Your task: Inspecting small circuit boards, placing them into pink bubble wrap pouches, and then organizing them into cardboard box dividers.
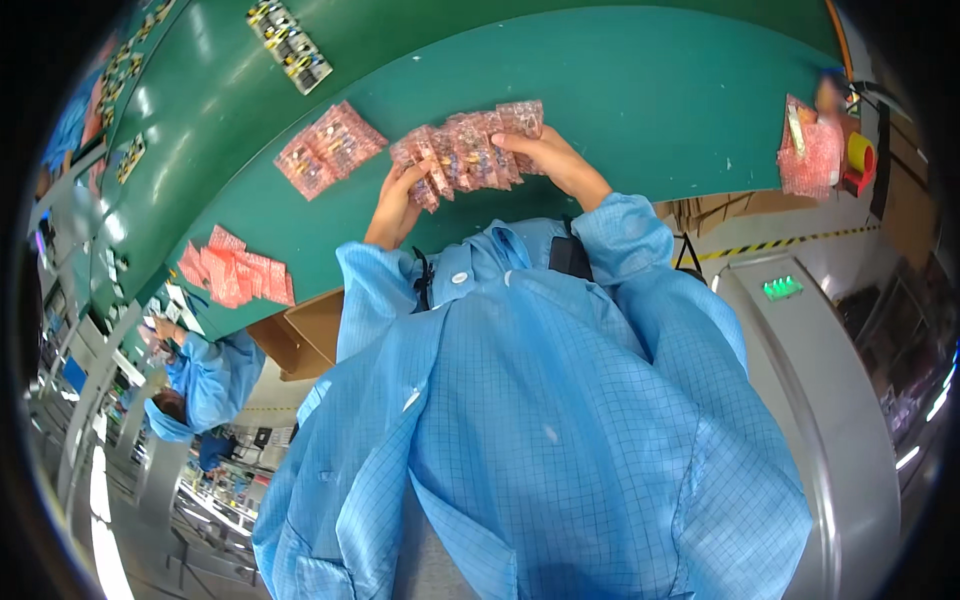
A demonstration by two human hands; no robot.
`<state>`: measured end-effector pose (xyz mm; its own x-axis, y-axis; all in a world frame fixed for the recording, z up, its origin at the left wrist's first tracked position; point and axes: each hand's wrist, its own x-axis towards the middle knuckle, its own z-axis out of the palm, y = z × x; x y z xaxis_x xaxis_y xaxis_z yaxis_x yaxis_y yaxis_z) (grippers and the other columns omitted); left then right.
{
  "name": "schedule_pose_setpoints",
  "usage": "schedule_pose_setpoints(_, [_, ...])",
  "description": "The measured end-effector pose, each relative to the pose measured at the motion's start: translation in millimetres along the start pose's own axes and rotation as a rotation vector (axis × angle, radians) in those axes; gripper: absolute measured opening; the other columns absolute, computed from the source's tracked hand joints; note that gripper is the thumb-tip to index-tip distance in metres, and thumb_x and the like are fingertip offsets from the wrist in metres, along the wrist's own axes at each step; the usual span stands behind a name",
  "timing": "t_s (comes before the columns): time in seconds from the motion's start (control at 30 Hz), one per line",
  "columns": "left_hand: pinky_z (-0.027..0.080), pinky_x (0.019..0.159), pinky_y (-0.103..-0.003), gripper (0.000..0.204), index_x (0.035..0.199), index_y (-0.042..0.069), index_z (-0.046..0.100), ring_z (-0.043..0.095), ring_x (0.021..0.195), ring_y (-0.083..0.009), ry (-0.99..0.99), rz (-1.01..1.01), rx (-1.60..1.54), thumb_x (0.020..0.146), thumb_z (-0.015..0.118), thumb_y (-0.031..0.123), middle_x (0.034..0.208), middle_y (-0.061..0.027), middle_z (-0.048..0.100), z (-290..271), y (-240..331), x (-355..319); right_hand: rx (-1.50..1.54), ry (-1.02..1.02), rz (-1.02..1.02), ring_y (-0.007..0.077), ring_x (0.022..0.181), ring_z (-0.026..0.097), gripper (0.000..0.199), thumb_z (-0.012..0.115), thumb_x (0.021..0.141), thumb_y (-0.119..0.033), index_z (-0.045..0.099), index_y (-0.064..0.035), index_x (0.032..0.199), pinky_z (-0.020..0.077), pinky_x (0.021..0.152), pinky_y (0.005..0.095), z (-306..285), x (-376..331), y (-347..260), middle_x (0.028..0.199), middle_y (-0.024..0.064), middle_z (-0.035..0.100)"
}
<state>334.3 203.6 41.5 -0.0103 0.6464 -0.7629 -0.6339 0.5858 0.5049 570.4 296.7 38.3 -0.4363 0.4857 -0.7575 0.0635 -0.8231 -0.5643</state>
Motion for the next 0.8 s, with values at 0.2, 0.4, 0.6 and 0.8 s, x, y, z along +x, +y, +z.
schedule_pose_setpoints(0.2, [0.054,0.082,-0.038,0.052,0.138,0.006,0.043,0.062,0.107,-0.0223,-0.067,-0.029,-0.075,0.091,0.065,0.014,0.123,-0.0101,0.059,-20,-23,-16,0.176,-0.199,-0.003,0.0239,0.114,0.059,0.051,0.068,0.09,-0.015,0.048,-0.0014,0.135,0.0507,0.095,0.0396,12,-15,36,0.126,0.0116,0.059])
schedule_pose_setpoints(0.4, [0.054,0.058,-0.033,0.044,0.131,0.007,0.045,0.066,0.087,-0.021,-0.11,0.004,-0.084,0.09,0.063,0.009,0.111,-0.0076,0.062,-14,-32,-24,0.231,-0.174,-0.036,0.0247,0.113,0.061,0.053,0.067,0.09,-0.014,0.045,-0.003,0.136,0.0525,0.094,0.0403,21,-37,36,0.127,0.012,0.058])
schedule_pose_setpoints(0.6, [0.052,0.053,-0.032,0.045,0.132,0.008,0.045,0.066,0.086,-0.0198,-0.101,0.051,-0.127,0.09,0.064,0.01,0.112,-0.0074,0.062,0,-24,-34,0.339,-0.178,-0.165,0.0228,0.112,0.061,0.056,0.072,0.087,-0.016,0.046,-0.0003,0.135,0.0538,0.092,0.0371,16,-27,41,0.124,0.012,0.06])
schedule_pose_setpoints(0.8, [0.054,0.066,-0.033,0.044,0.129,0.008,0.046,0.064,0.096,-0.0205,-0.127,0.052,0.175,0.09,0.066,0.01,0.114,-0.0078,0.062,-13,-16,-28,-0.217,0.221,-0.434,0.0281,0.114,0.057,0.079,0.084,0.074,-0.037,0.047,0.0033,0.13,0.0475,0.095,0.0378,19,-6,55,0.123,0.0164,0.058])
